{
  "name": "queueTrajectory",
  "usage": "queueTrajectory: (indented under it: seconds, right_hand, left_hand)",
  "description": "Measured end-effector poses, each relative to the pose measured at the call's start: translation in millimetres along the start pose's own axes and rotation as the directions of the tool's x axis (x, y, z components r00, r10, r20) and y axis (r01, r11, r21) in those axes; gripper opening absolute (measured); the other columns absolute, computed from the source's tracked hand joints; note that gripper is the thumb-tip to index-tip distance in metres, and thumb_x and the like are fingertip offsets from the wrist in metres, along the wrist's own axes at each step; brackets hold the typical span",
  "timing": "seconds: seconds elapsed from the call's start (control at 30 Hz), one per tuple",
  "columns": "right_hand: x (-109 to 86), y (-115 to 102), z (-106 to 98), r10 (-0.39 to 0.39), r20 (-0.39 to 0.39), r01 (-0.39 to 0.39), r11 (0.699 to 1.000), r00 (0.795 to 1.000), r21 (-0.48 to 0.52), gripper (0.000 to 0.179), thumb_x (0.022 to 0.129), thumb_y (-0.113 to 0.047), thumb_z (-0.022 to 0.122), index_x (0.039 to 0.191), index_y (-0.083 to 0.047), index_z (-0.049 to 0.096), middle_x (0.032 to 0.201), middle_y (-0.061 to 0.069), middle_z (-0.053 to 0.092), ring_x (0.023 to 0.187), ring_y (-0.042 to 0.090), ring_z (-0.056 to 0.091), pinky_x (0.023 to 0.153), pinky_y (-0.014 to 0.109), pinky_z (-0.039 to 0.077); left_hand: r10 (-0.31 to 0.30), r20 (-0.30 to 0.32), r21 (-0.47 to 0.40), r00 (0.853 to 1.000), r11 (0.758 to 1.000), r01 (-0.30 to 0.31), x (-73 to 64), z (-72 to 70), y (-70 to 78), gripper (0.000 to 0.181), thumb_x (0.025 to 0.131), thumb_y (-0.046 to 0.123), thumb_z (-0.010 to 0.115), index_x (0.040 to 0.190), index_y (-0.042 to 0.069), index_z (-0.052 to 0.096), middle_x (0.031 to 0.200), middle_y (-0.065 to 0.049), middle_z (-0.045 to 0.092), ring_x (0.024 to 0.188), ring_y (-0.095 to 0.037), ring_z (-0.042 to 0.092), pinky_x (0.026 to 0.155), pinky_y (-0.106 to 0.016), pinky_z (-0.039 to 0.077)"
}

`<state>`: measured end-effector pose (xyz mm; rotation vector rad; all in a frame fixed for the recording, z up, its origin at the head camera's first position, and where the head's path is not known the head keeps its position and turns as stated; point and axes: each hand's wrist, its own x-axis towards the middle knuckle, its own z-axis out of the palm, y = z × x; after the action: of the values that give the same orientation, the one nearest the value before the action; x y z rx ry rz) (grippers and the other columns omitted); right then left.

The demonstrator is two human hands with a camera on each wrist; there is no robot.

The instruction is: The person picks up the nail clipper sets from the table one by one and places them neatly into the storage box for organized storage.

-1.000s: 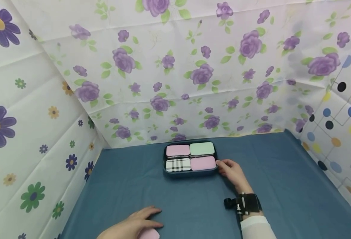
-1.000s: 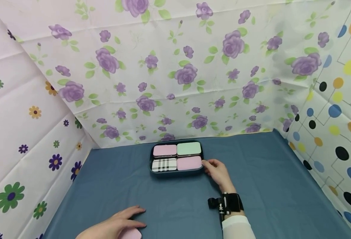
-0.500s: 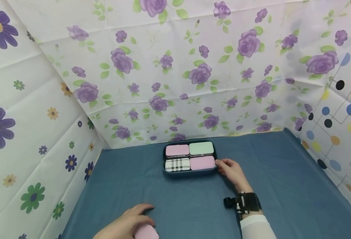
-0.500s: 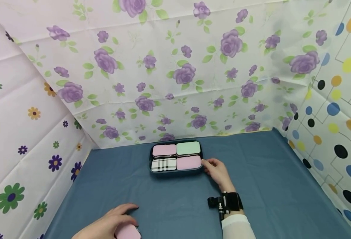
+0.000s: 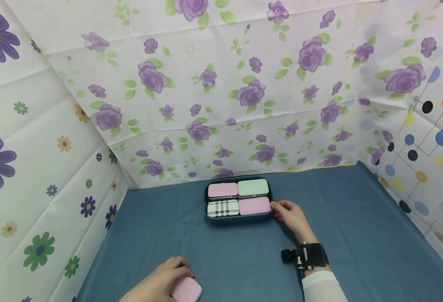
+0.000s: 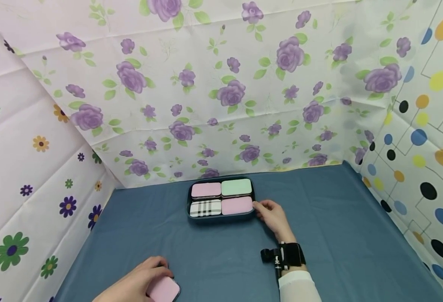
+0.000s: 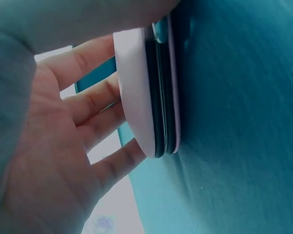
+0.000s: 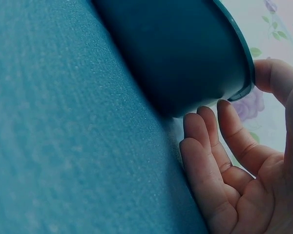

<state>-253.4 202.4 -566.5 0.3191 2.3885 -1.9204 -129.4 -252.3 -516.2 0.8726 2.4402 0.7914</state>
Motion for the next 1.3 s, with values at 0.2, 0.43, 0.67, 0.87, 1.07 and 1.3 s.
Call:
queueTrajectory:
  seconds: [0.2, 0.43, 0.67, 0.87, 1.07, 1.3]
  right_hand:
    - [0.5, -3, 1, -0.009, 0.007, 0.009, 1.0, 1.0, 0.003, 0.051, 0.102, -0.05, 0.073, 0.122, -0.003, 0.071, 0.112, 0.012, 0.072, 0.097, 0.021, 0.069, 0.086, 0.032, 0.056]
    - [3.9, -6, 1, -0.024, 0.009, 0.024, 1.0, 1.0, 0.001, 0.055, 0.1, -0.055, 0.074, 0.121, -0.004, 0.072, 0.112, 0.012, 0.072, 0.098, 0.021, 0.069, 0.088, 0.034, 0.056]
    - [4.2, -7, 2, -0.014, 0.003, 0.014, 1.0, 1.0, -0.003, 0.053, 0.1, -0.053, 0.074, 0.121, -0.004, 0.072, 0.113, 0.011, 0.072, 0.097, 0.021, 0.07, 0.089, 0.035, 0.057]
    - [4.3, -5, 3, -0.023, -0.002, 0.023, 1.0, 1.0, 0.005, 0.053, 0.101, -0.053, 0.074, 0.121, -0.004, 0.072, 0.114, 0.012, 0.073, 0.098, 0.021, 0.07, 0.089, 0.035, 0.057]
    - [1.4, 1, 4, 0.0, -0.013, 0.0, 1.0, 1.0, 0.004, 0.051, 0.101, -0.049, 0.074, 0.121, -0.002, 0.072, 0.112, 0.011, 0.073, 0.095, 0.019, 0.07, 0.085, 0.031, 0.056]
    - [1.3, 2, 2, -0.006, -0.027, 0.006, 1.0, 1.0, 0.013, 0.047, 0.102, -0.044, 0.075, 0.119, -0.001, 0.072, 0.109, 0.012, 0.073, 0.093, 0.019, 0.069, 0.083, 0.03, 0.056]
  left_hand:
    - [-0.029, -0.027, 0.029, 0.999, 0.999, 0.03, 3.7, 0.9, -0.1, 0.059, 0.083, 0.055, 0.091, 0.132, 0.029, 0.07, 0.122, 0.014, 0.056, 0.106, -0.007, 0.051, 0.082, -0.033, 0.051]
    - [-0.006, -0.074, 0.11, 0.997, 0.994, 0.014, 8.9, 0.7, 2.3, 0.06, 0.08, 0.026, 0.096, 0.134, 0.027, 0.069, 0.121, 0.013, 0.056, 0.105, -0.007, 0.052, 0.084, -0.034, 0.051]
    - [0.01, -0.12, 0.115, 0.993, 0.993, 0.004, 14.0, -4.2, 4.8, 0.055, 0.084, 0.031, 0.093, 0.133, 0.025, 0.07, 0.123, 0.011, 0.058, 0.107, -0.009, 0.054, 0.086, -0.035, 0.054]
    - [0.01, -0.186, 0.131, 0.982, 0.991, 0.015, 26.5, -6.5, 3.6, 0.056, 0.084, 0.036, 0.093, 0.133, 0.025, 0.069, 0.124, 0.01, 0.06, 0.107, -0.009, 0.055, 0.087, -0.038, 0.053]
    - [0.011, -0.258, 0.167, 0.966, 0.985, 0.033, 40.1, -5.6, 4.5, 0.062, 0.082, 0.035, 0.095, 0.137, 0.019, 0.07, 0.128, 0.008, 0.061, 0.11, -0.011, 0.056, 0.089, -0.038, 0.055]
    - [-0.008, -0.411, 0.199, 0.912, 0.975, 0.098, 62.3, -12.0, 16.9, 0.066, 0.079, 0.03, 0.098, 0.138, 0.018, 0.071, 0.127, 0.006, 0.061, 0.111, -0.013, 0.057, 0.088, -0.042, 0.055]
